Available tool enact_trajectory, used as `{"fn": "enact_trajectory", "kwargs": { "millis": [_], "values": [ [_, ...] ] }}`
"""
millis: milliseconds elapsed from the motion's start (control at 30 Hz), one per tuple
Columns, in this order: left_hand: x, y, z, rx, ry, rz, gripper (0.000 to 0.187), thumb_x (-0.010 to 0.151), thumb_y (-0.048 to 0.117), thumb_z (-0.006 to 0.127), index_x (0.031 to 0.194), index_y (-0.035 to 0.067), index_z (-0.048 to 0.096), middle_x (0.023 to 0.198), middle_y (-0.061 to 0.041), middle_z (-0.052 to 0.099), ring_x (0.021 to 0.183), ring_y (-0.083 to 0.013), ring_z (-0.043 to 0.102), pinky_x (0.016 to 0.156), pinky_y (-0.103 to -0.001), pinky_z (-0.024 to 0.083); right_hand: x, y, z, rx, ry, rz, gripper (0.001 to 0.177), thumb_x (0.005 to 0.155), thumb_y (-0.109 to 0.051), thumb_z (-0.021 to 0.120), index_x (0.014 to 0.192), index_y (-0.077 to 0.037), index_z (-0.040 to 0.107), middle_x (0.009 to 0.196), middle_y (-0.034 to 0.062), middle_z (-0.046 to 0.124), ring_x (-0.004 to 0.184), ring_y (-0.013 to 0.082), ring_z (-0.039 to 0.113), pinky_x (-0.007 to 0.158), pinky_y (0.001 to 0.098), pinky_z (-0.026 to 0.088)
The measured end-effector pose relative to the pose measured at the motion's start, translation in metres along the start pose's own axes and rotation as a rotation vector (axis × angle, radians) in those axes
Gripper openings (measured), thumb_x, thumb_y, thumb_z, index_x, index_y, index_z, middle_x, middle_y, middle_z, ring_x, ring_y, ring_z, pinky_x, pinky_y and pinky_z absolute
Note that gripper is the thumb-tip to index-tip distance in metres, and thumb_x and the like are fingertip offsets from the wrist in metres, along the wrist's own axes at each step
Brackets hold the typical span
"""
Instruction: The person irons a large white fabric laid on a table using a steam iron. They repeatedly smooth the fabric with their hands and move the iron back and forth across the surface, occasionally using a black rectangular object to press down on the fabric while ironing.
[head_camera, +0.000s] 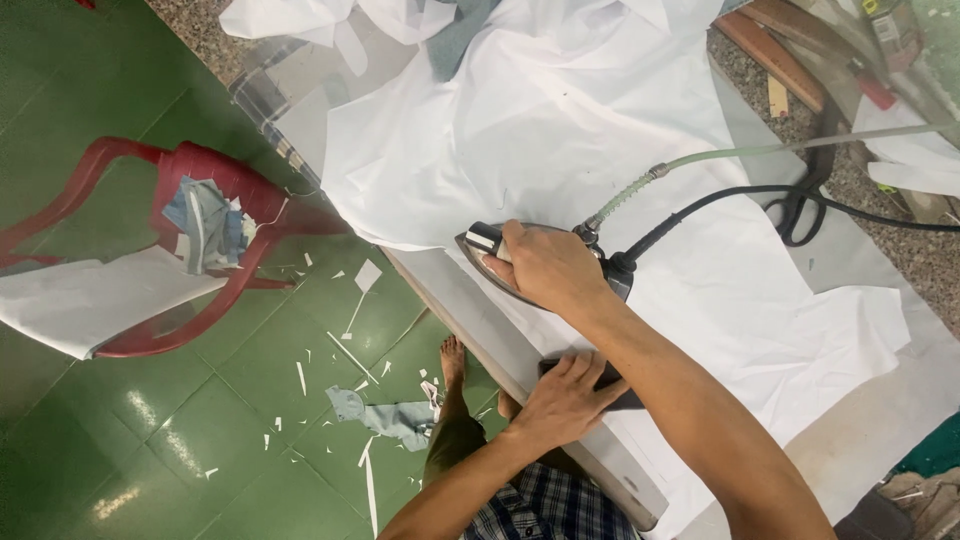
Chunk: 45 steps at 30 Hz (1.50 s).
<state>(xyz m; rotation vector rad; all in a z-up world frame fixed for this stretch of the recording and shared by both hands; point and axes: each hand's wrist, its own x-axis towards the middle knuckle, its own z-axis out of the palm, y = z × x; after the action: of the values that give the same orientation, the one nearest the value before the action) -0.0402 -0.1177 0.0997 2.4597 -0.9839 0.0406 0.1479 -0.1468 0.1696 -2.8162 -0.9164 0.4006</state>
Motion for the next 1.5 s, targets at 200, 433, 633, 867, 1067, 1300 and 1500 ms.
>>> {"fn": "enact_trajectory", "kwargs": {
  "millis": [200, 433, 633, 867, 1067, 1300, 1500],
  "values": [
    [-0.004, -0.046, -0.027, 0.033, 0.104, -0.144, 0.064, 0.082, 0.033, 0.075, 0.144, 0.027, 0.059, 0.114, -0.014, 0.054, 0.104, -0.03, 0.045, 0.088, -0.04, 0.041, 0.006, 0.035, -0.04, -0.017, 0.155, -0.037, 0.044, 0.098, -0.051, 0.056, 0.098, -0.007, 0.058, 0.077, 0.0142, 0.072, 0.076, 0.0322, 0.075, 0.067, 0.0457, 0.061],
    [-0.001, -0.154, -0.054, 0.154, 0.128, -0.199, 0.057, 0.099, 0.061, 0.047, 0.142, 0.026, 0.06, 0.125, -0.019, 0.053, 0.116, -0.0347, 0.049, 0.092, -0.044, 0.042, -0.096, 0.068, -0.08, -0.07, 0.138, 0.276, 0.054, 0.103, -0.059, 0.049, 0.115, -0.006, 0.051, 0.085, 0.0174, 0.072, 0.076, 0.0387, 0.075, 0.068, 0.0497, 0.061],
    [0.003, -0.189, -0.034, 0.123, 0.221, -0.113, 0.033, 0.105, 0.042, 0.051, 0.129, 0.032, 0.071, 0.119, -0.009, 0.057, 0.111, -0.0253, 0.052, 0.086, -0.036, 0.045, -0.162, 0.03, -0.038, 0.194, -0.028, 0.469, 0.06, 0.091, -0.052, 0.056, 0.136, -0.012, 0.055, 0.114, 0.0195, 0.073, 0.096, 0.0394, 0.074, 0.082, 0.0507, 0.062],
    [0.003, -0.184, -0.047, 0.132, 0.178, -0.136, 0.031, 0.105, 0.041, 0.055, 0.128, 0.031, 0.072, 0.119, -0.01, 0.059, 0.111, -0.0266, 0.054, 0.089, -0.037, 0.046, -0.153, -0.02, -0.006, 0.141, -0.152, 0.31, 0.05, 0.101, -0.045, 0.046, 0.135, -0.008, 0.047, 0.094, 0.0187, 0.071, 0.075, 0.0338, 0.077, 0.062, 0.0426, 0.063],
    [0.004, -0.185, -0.046, 0.15, 0.178, -0.134, 0.031, 0.104, 0.042, 0.056, 0.126, 0.029, 0.073, 0.117, -0.011, 0.06, 0.111, -0.0285, 0.055, 0.088, -0.038, 0.045, -0.148, -0.021, -0.006, 0.167, -0.13, 0.304, 0.05, 0.101, -0.049, 0.049, 0.117, -0.002, 0.053, 0.079, 0.0207, 0.07, 0.068, 0.0364, 0.076, 0.058, 0.0434, 0.06],
    [0.002, -0.182, -0.042, 0.195, 0.225, -0.124, 0.03, 0.105, 0.041, 0.057, 0.128, 0.032, 0.073, 0.119, -0.011, 0.061, 0.112, -0.027, 0.056, 0.09, -0.037, 0.045, -0.168, -0.017, 0.016, 0.13, -0.049, 0.33, 0.039, 0.1, -0.044, 0.05, 0.092, -0.006, 0.054, 0.062, 0.0167, 0.066, 0.057, 0.0342, 0.072, 0.047, 0.0412, 0.055],
    [0.001, -0.181, -0.042, 0.247, 0.193, -0.113, 0.031, 0.106, 0.043, 0.056, 0.129, 0.03, 0.073, 0.121, -0.01, 0.06, 0.114, -0.0269, 0.055, 0.091, -0.036, 0.045, -0.207, -0.005, 0.013, 0.121, -0.076, 0.333, 0.039, 0.101, -0.044, 0.047, 0.094, -0.006, 0.055, 0.063, 0.0165, 0.067, 0.058, 0.0325, 0.073, 0.049, 0.039, 0.056]
  ]
}}
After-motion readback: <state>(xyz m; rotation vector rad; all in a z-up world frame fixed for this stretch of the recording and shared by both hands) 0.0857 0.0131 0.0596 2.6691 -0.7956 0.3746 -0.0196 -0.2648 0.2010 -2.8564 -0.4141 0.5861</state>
